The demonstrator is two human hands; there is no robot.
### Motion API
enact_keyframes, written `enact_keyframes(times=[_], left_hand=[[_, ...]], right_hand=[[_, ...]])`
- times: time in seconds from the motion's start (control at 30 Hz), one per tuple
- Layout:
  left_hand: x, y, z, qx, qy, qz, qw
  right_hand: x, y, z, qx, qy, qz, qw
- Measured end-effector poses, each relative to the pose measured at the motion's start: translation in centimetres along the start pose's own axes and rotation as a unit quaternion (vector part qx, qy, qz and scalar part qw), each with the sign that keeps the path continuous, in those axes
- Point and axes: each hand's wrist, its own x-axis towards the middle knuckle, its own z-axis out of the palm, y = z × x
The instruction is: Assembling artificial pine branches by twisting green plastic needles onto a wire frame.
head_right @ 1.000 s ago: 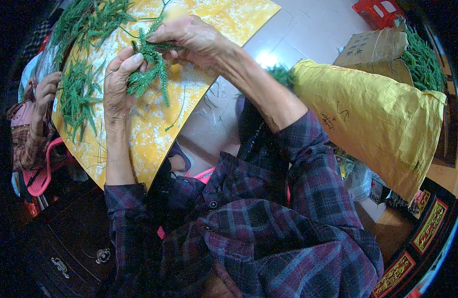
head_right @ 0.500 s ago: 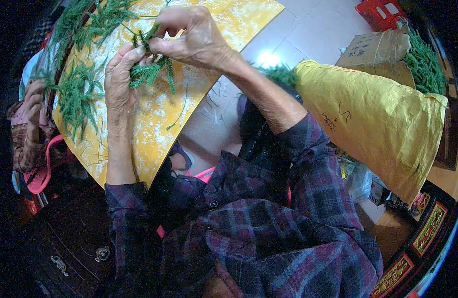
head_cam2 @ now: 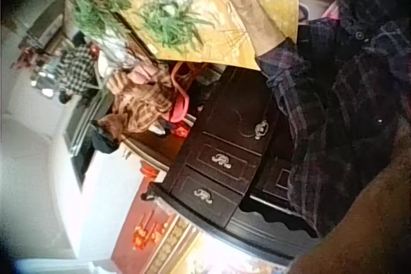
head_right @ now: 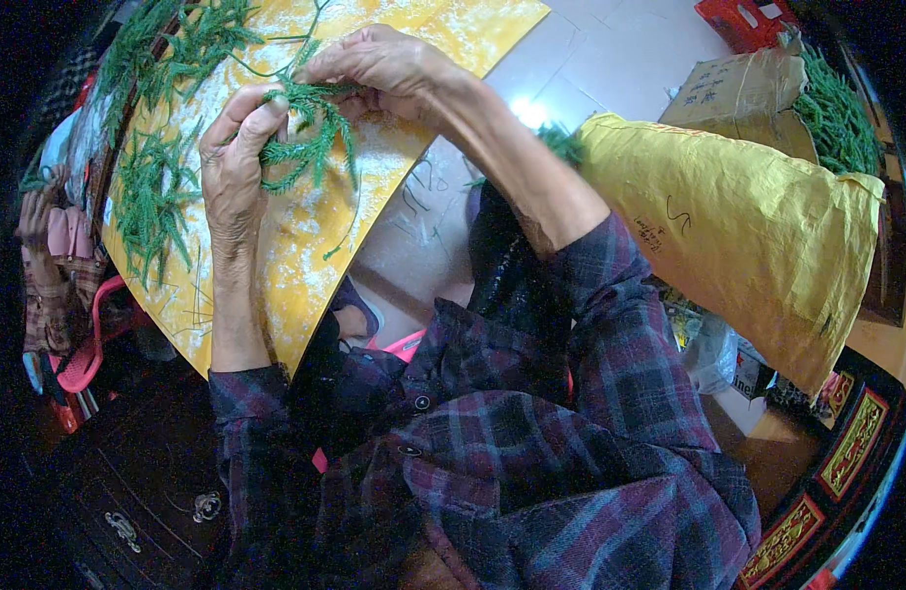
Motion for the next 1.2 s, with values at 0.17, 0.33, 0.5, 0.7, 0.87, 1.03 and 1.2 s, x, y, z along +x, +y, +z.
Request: enact_keyframes(times=[0.17,0.33,0.5,0.7,0.87,1.03,1.2], left_hand=[[0.1,-0.4,-0.4,-0.082,0.008,-0.113,0.99],[0.3,-1.4,-0.5,-0.13,0.025,-0.123,0.984],[0.4,-1.0,-0.2,-0.169,0.068,-0.104,0.978],[0.2,-1.1,-0.1,-0.154,0.049,-0.124,0.979],[0.2,-1.3,-0.4,-0.132,0.055,-0.119,0.982],[0.3,-1.6,-1.0,-0.127,0.029,-0.123,0.984],[0.4,-1.4,-0.6,-0.134,0.001,-0.115,0.984]], right_hand=[[-0.3,-0.3,-0.1,-0.202,0.04,-0.083,0.975],[-1.8,-2.2,1.5,-0.155,-0.003,-0.078,0.985],[-1.1,-0.3,0.7,-0.259,0.036,-0.158,0.952],[-0.4,0.7,0.8,-0.192,-0.005,-0.217,0.957],[-1.8,-0.3,2.9,-0.312,0.083,-0.302,0.897],[-1.7,0.3,2.1,-0.383,0.085,-0.346,0.852],[-2.0,0.1,2.0,-0.444,0.093,-0.367,0.812]])
